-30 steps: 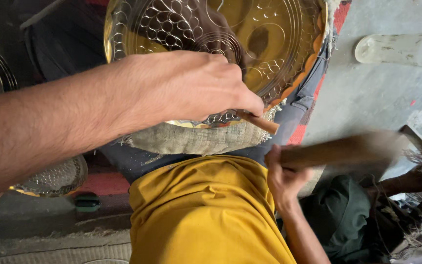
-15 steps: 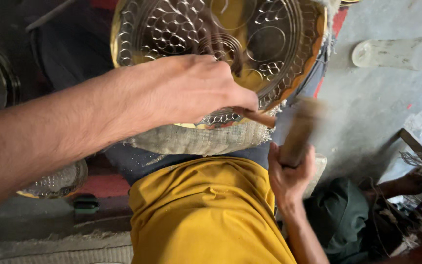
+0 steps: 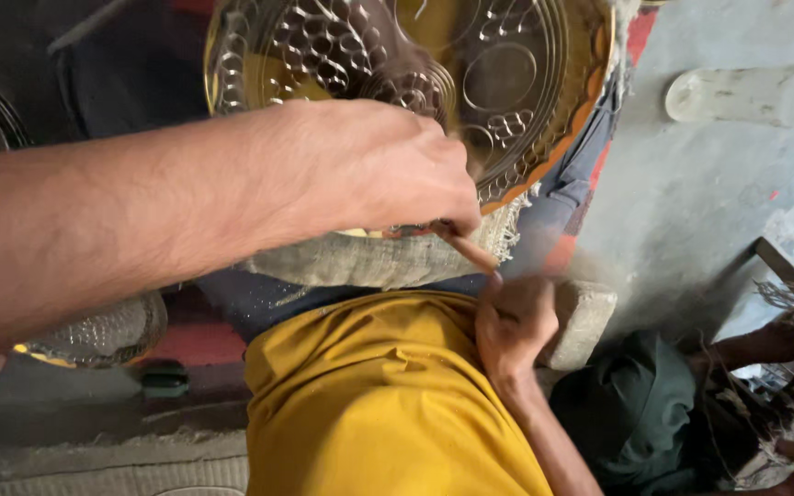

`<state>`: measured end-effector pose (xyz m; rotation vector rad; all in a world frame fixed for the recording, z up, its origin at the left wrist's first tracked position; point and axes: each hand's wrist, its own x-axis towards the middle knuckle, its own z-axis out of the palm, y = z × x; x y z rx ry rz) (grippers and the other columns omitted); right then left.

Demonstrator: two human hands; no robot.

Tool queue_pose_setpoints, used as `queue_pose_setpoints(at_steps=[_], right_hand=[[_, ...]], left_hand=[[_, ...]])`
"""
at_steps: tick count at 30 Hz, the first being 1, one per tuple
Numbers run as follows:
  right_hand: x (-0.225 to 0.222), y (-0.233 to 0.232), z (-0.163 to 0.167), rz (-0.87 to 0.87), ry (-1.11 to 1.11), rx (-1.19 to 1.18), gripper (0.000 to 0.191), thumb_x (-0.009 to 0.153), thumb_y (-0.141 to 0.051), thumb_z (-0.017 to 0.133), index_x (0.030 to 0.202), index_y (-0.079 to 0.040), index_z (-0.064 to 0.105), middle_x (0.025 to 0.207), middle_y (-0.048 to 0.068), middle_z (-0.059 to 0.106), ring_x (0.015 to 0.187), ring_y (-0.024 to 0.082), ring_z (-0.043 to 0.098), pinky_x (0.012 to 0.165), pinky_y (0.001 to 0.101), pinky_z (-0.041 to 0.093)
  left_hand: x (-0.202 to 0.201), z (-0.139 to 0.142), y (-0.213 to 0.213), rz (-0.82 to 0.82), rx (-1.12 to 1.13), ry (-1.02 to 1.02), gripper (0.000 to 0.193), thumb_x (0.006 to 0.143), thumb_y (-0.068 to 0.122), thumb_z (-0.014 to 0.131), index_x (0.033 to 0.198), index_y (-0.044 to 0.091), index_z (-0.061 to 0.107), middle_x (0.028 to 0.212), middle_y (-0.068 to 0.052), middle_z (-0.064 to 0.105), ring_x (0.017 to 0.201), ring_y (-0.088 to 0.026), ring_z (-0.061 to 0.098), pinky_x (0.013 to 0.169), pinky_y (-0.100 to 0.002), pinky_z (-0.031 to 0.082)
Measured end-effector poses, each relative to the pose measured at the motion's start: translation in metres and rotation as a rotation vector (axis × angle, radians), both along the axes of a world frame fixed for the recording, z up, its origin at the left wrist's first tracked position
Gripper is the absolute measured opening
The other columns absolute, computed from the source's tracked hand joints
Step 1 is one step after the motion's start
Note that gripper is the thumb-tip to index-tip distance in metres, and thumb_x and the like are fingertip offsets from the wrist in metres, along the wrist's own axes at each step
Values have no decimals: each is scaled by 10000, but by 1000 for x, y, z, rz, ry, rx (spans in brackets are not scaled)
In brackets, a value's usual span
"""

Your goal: The person uses a hammer and a small metal punch to emboss a decorative pattern into a brass plate resting on their lap. They repeatedly strike the punch to create indentations along the plate's surface.

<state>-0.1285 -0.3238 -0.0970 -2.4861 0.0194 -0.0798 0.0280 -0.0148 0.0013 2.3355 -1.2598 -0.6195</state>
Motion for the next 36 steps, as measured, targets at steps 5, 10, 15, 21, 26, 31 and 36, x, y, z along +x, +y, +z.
queue_pose_setpoints(at_steps=[5,10,15,21,26,31,36], right_hand=[[24,0,18,-110,94,207,224,914,-96,780,986,-2,590,786,89,681,672,156,666,625,280,547],[94,-5,66,-82,436,486,114,911,-71,698,930,7,617,730,145,692,576,208,682,522,342,565],[154,9,111,221,402,634,253,808,-39,688,995,-53,519,734,128,652,628,204,733,554,398,637],[225,50,166,799,314,-32,216,905,-44,705,1016,56,549,766,165,679,673,200,727,589,348,576],[238,74,180,1008,-24,-340,246,925,-80,744,1061,49,585,805,170,676,682,219,704,607,347,554],[241,87,189,1042,-88,-462,248,968,-137,767,1104,7,619,832,134,677,702,204,696,644,328,545],[242,84,193,1099,-71,-472,246,997,-170,785,1117,-14,636,841,107,679,700,197,686,658,318,538]], left_hand=[[-13,2,7,298,-225,-11,491,959,55,638,1383,301,664,813,-107,728,742,-255,744,630,-381,613],[-59,-30,6,899,-643,31,400,1037,-26,608,1404,127,575,1070,-152,736,749,-193,726,578,-273,624],[-102,-54,-12,1162,-816,-54,393,1065,-53,669,1405,58,507,1153,-137,719,1019,-208,770,829,-281,685],[-112,-53,-18,1259,-868,-60,385,1047,-71,691,1353,37,485,1143,-138,722,1040,-213,781,867,-293,673],[-110,-56,-20,1246,-870,-98,425,1046,-79,696,1372,38,450,1172,-151,705,1035,-207,778,867,-280,679],[-110,-53,-21,1270,-888,-68,392,1053,-68,700,1348,34,463,1171,-145,708,1052,-211,781,891,-285,680],[-105,-48,-17,1234,-801,-76,315,1010,-35,722,1256,42,540,1098,-134,744,1002,-227,784,848,-309,668]])
